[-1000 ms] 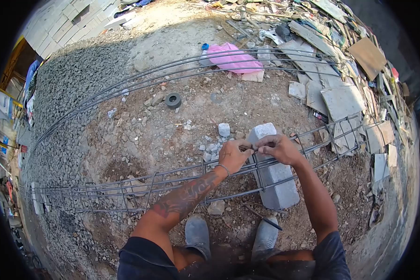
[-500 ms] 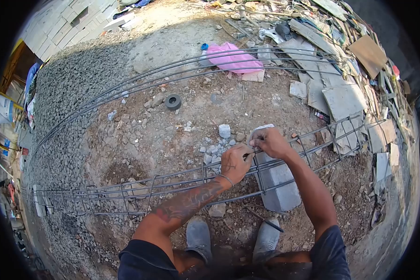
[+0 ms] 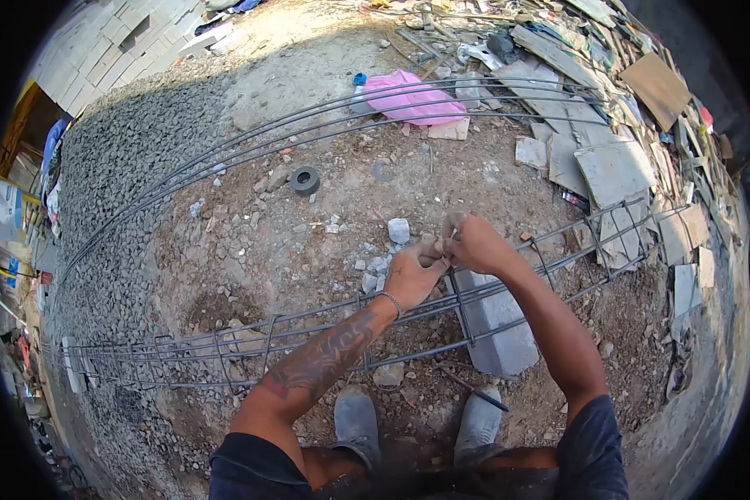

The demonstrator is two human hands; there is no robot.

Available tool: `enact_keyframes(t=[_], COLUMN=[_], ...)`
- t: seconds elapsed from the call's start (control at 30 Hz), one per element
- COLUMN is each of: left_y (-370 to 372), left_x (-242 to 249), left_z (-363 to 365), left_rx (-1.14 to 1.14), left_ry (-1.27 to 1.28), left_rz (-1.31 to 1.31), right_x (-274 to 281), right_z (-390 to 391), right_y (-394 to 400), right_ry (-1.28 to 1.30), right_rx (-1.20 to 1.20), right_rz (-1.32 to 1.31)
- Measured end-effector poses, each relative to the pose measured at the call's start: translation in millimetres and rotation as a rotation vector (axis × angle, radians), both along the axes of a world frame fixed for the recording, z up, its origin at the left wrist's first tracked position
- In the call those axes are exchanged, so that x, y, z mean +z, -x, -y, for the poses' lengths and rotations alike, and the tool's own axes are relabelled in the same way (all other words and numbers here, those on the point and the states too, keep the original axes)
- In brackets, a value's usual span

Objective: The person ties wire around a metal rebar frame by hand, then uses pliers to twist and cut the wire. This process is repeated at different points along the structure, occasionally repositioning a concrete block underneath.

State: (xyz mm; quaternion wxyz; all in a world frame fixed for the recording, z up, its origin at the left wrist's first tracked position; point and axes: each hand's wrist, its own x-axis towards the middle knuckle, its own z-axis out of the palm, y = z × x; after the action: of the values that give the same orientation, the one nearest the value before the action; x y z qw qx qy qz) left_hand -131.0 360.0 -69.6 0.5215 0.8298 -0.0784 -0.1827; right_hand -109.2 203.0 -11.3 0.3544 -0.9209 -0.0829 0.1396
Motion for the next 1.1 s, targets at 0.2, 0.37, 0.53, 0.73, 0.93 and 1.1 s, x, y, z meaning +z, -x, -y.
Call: enact_keyframes(t=[0.2, 0.37, 0.53, 0.73, 0.93, 1.1], left_y=[-16.8, -21.5, -24.2, -21.3, -17.5, -19.5], left_x=[0.5, -2.9, -22.5, -25.7, -22.2, -24.9], left_z=[-2.8, 0.9, -10.1, -5.9, -9.0, -7.0], left_rx=[-0.118, -0.132, -0.371, -0.477, -0.459, -0.531], left_ry=[0.056, 0.018, 0.283, -0.116, -0.129, -0.168], left_rz=[-0.006, 0.024, 0.046, 0.351, 0.358, 0.337], right_x=[-3.2, -12.3, -18.9, -16.0, -25.8, -116.2], right_z=[16.2, 11.9, 0.7, -10.0, -9.2, 0.4], right_y=[25.3, 58.6, 65.7, 85.5, 207.9, 257.6], right_ry=[-0.146, 0.024, 0.328, 0.170, 0.154, 0.574], right_rx=[-0.007, 0.044, 0.004, -0.253, 0.308, 0.225], right_rz=[-0.094, 0.242, 0.305, 0.566, 0.067, 0.104])
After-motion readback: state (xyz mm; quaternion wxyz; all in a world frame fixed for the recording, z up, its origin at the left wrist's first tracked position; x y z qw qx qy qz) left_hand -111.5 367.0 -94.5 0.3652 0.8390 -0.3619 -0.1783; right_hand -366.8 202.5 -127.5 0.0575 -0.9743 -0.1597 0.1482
